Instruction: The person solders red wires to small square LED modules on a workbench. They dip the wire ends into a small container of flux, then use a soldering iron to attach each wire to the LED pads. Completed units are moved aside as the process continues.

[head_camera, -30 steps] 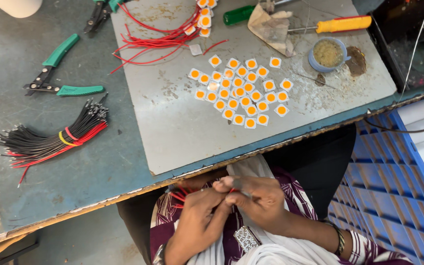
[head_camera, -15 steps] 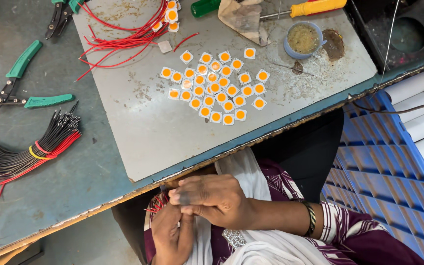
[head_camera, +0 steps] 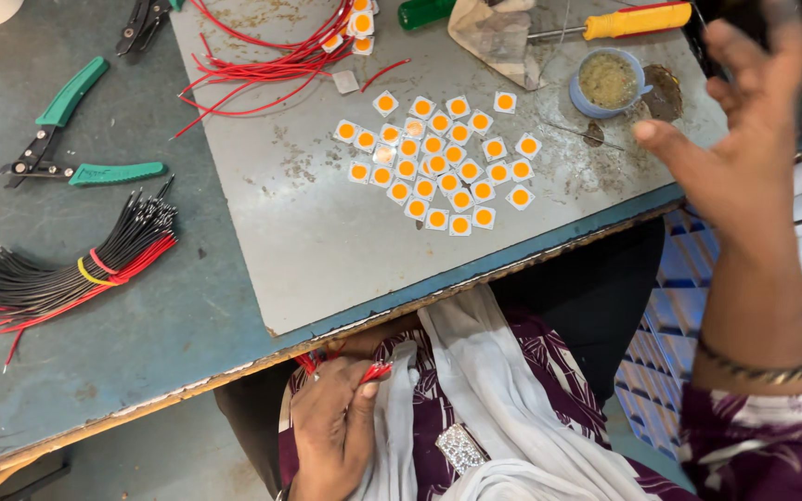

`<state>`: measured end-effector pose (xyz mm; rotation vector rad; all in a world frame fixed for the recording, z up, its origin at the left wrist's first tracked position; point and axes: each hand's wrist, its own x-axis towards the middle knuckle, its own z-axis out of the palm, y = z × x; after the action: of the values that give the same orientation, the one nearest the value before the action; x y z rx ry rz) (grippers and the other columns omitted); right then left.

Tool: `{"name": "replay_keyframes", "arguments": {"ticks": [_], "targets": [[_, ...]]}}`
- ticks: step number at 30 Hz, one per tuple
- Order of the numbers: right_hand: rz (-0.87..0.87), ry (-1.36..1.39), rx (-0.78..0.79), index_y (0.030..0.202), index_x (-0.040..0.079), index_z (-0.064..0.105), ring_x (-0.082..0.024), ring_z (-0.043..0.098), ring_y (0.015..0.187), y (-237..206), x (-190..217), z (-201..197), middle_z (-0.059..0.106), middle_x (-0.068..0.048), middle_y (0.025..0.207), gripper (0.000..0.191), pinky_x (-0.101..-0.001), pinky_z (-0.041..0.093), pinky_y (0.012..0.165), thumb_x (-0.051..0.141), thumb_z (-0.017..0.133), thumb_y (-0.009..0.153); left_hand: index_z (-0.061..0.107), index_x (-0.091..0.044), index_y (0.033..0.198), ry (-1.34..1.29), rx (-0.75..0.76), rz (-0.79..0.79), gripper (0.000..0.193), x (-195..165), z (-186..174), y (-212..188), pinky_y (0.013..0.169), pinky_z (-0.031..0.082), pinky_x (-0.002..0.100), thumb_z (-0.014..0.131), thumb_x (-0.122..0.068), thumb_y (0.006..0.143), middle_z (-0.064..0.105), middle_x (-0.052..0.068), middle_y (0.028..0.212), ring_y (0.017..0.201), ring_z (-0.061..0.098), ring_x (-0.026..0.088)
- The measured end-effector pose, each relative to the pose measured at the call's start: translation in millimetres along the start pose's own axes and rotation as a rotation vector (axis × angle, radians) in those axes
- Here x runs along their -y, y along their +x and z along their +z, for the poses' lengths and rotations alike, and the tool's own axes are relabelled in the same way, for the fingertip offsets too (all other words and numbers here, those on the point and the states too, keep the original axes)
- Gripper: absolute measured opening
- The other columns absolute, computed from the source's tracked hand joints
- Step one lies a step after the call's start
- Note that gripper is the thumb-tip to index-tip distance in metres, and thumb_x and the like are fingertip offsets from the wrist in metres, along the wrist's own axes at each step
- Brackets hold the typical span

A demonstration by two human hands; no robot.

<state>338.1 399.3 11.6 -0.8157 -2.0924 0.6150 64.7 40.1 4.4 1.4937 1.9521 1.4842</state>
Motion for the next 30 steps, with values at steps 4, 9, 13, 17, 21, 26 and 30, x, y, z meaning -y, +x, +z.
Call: {"name": "replay_keyframes", "arguments": {"ticks": [4, 9, 13, 17, 21, 26, 30], "targets": [[-0.040, -0.154, 0.151, 0.166, 0.007, 0.010, -0.030, 0.054, 0.143, 33.1, -19.2, 14.8, 0.059, -0.020, 0.145, 0.116, -0.0434, 0.046, 0.118, 0.017, 0.097, 0.089, 0.069, 0.002, 0.097, -0.049, -0.067, -0.063, 0.013, 0.2, 1.1, -5.3, 0.054, 0.041, 0.030, 0.063, -0.010, 0.097, 0.057, 0.007, 0.068, 0.057, 0.053, 0.017], [-0.022, -0.184, 0.067, 0.163, 0.006, 0.021, -0.026, 0.069, 0.122, 42.6, -11.9, 38.5, 0.067, -0.018, 0.128, 0.110, -0.0354, 0.055, 0.109, 0.014, 0.101, 0.088, 0.070, 0.001, 0.092, -0.054, -0.067, -0.153, 0.018, -5.3, -4.9, -5.5, 0.057, 0.041, 0.030, 0.060, -0.012, 0.099, 0.059, 0.006, 0.067, 0.057, 0.053, 0.016], [-0.098, 0.001, -0.070, 0.159, 0.006, 0.025, -0.024, 0.067, 0.119, 39.4, 4.7, 33.1, 0.064, -0.016, 0.130, 0.102, -0.0338, 0.056, 0.104, 0.010, 0.096, 0.085, 0.071, 0.004, 0.094, -0.133, -0.029, -0.248, 0.020, -10.6, -5.7, -3.4, 0.057, 0.045, 0.027, 0.059, -0.012, 0.098, 0.063, 0.007, 0.070, 0.059, 0.056, 0.014], [-0.170, 0.177, -0.155, 0.153, 0.007, 0.029, -0.022, 0.067, 0.117, 2.4, 49.1, 25.3, 0.062, -0.014, 0.132, 0.097, -0.0330, 0.059, 0.098, 0.009, 0.092, 0.079, 0.073, 0.003, 0.094, -0.158, -0.008, -0.322, 0.022, -14.0, -3.5, -2.7, 0.057, 0.044, 0.027, 0.060, -0.014, 0.099, 0.062, 0.006, 0.069, 0.060, 0.055, 0.012], [-0.162, 0.365, -0.005, 0.147, 0.007, 0.033, -0.020, 0.067, 0.114, -65.0, 97.1, 37.2, 0.060, -0.012, 0.134, 0.092, -0.0322, 0.062, 0.092, 0.007, 0.087, 0.073, 0.075, 0.004, 0.099, -0.297, 0.091, -0.436, 0.024, -16.3, -3.5, -0.4, 0.059, 0.048, 0.027, 0.059, -0.015, 0.099, 0.066, 0.006, 0.072, 0.063, 0.061, 0.012], [0.131, 0.545, 0.375, 0.143, 0.012, 0.043, -0.028, 0.066, 0.122, -114.4, 118.3, 83.8, 0.057, -0.018, 0.135, 0.086, -0.0419, 0.059, 0.102, -0.008, 0.082, 0.068, 0.073, 0.006, 0.098, -0.408, 0.240, -0.291, 0.024, -19.6, 1.0, 1.9, 0.067, 0.052, 0.031, 0.061, -0.015, 0.101, 0.071, 0.010, 0.081, 0.073, 0.067, 0.016], [-0.112, 0.554, 0.397, 0.157, 0.023, 0.016, -0.028, 0.059, 0.131, -120.1, 120.6, 104.9, 0.053, -0.016, 0.142, 0.105, -0.0411, 0.053, 0.109, -0.009, 0.078, 0.079, 0.070, 0.004, 0.087, -0.406, 0.320, -0.380, 0.024, -20.1, 10.3, 2.2, 0.061, 0.051, 0.031, 0.061, -0.014, 0.099, 0.068, 0.010, 0.071, 0.066, 0.066, 0.014]]}}
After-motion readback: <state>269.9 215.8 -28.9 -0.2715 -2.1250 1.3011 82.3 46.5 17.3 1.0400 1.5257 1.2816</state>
